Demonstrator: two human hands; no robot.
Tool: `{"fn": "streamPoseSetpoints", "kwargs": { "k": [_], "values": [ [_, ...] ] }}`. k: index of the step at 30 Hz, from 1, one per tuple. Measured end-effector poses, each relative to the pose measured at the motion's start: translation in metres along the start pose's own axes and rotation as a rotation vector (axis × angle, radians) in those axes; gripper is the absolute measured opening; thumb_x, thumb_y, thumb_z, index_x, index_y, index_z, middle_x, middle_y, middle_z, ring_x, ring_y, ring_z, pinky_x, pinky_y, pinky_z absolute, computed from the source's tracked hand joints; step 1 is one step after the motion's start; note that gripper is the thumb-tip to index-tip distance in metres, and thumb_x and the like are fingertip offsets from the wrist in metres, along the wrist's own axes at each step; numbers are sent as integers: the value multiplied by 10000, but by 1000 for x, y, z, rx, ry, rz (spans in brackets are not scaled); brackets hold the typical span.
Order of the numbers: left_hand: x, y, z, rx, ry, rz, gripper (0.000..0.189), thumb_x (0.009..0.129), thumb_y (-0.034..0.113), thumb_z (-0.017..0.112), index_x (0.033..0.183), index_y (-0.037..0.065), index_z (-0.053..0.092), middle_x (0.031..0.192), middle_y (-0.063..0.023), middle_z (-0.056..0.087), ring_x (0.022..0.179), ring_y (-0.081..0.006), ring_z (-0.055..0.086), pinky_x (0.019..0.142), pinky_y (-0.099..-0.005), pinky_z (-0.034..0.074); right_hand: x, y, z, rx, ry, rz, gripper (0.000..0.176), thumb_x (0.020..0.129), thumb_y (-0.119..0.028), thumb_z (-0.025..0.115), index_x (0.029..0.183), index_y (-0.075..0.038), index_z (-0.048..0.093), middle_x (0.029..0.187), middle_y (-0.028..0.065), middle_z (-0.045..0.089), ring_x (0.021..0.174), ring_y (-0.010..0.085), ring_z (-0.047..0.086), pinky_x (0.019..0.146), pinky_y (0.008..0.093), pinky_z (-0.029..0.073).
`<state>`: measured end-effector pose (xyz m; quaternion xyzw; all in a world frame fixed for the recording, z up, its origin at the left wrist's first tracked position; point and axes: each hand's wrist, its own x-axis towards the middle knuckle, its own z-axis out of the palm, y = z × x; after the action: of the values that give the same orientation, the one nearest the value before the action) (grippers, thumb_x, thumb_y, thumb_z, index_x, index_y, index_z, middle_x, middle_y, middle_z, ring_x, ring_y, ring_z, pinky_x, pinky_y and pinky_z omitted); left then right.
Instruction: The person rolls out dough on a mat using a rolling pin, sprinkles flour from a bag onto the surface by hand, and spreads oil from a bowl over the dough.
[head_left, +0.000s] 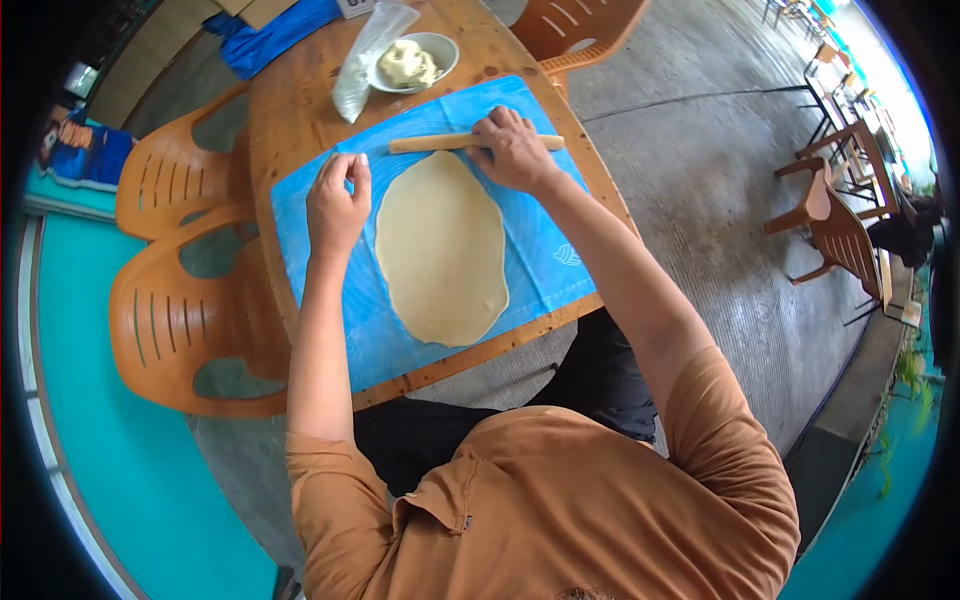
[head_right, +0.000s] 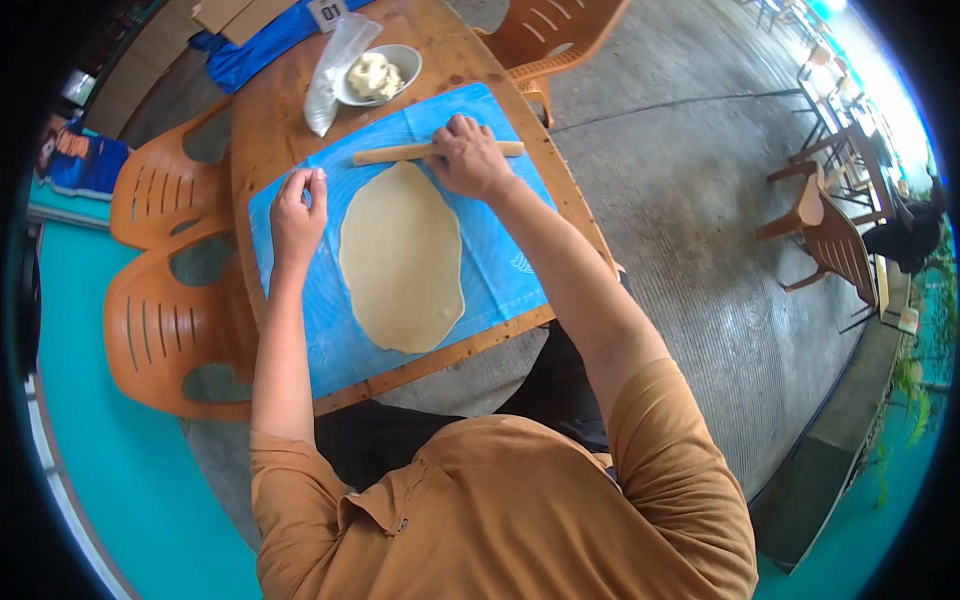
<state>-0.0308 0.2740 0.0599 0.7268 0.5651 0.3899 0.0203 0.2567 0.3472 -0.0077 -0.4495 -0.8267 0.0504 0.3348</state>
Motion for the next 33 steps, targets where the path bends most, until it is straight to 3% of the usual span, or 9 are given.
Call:
{"fn": "streamPoseSetpoints", "kwargs": {
  "k": [6, 12, 17, 19, 23, 24, 26, 28, 33],
  "values": [
    [-72, 4, -49, -3, -13, -61, 161, 1041, 153, 644, 971, 11, 676, 925, -138, 698, 843, -322, 683, 771, -433, 557, 7, 19, 2, -107, -103, -68, 237, 959, -262, 716, 1151, -125, 700, 1146, 96, 614, 1150, 322, 598, 948, 486, 477],
    [-145, 15, -85, 26, 80, -135, 126, 1026, 118, 652, 1095, 17, 682, 1089, -145, 712, 1042, -348, 693, 904, -432, 569, -29, -48, -44, 88, -181, -297, 207, 946, -197, 743, 1128, -109, 693, 1134, 99, 606, 1119, 323, 605, 969, 466, 496],
    [-182, 42, -84, 54, 185, -187, 138, 1019, 100, 643, 1116, 6, 674, 1128, -168, 696, 1059, -365, 685, 928, -446, 557, -97, -125, -57, 163, -373, -351, 249, 932, -184, 762, 1151, -89, 691, 1143, 98, 589, 1129, 307, 609, 1014, 467, 507],
    [-188, 48, -77, 108, 210, -82, 146, 1017, 96, 639, 1122, -2, 670, 1149, -167, 689, 1089, -369, 670, 968, -463, 530, -108, -143, -56, 153, -406, -373, 250, 934, -184, 759, 1152, -84, 691, 1149, 96, 587, 1133, 301, 610, 1022, 471, 505],
    [-196, 55, -53, 285, 111, -114, 330, 1079, 193, 557, 1280, -66, 595, 1362, -218, 600, 1385, -391, 539, 1192, -565, 396, -115, -157, -48, 121, -479, -382, 273, 954, -160, 734, 1205, -58, 697, 1291, 133, 590, 1279, 332, 583, 1106, 479, 481],
    [-200, 56, -46, 251, -46, -229, 509, 1118, 279, 463, 1443, -111, 502, 1538, -247, 499, 1550, -376, 368, 1290, -630, 198, -118, -159, -43, 119, -488, -393, 273, 954, -160, 734, 1205, -58, 697, 1291, 133, 590, 1279, 332, 583, 1106, 479, 481],
    [-213, 51, -30, 347, -83, -225, 558, 1125, 305, 430, 1498, -109, 457, 1590, -249, 454, 1578, -368, 317, 1297, -640, 130, -126, -161, -32, 74, -400, -344, 461, 1030, -213, 647, 1445, -20, 591, 1539, 220, 496, 1492, 409, 422, 1247, 514, 341],
    [-214, 52, -28, 430, -190, -251, 643, 1135, 353, 356, 1605, -86, 349, 1696, -251, 330, 1633, -351, 190, 1298, -657, -17, -131, -172, -29, 6, -407, -300, 518, 1069, -277, 563, 1501, 5, 529, 1604, 238, 426, 1544, 417, 336, 1281, 535, 259],
    [-203, 41, -25, 471, -166, -273, 660, 1143, 370, 332, 1645, -55, 278, 1725, -231, 275, 1645, -326, 155, 1300, -639, -24, -119, -181, -9, -94, -406, -177, 668, 1124, -408, 397, 1615, 43, 362, 1697, 250, 319, 1613, 427, 204, 1314, 583, 110]
  ]
}}
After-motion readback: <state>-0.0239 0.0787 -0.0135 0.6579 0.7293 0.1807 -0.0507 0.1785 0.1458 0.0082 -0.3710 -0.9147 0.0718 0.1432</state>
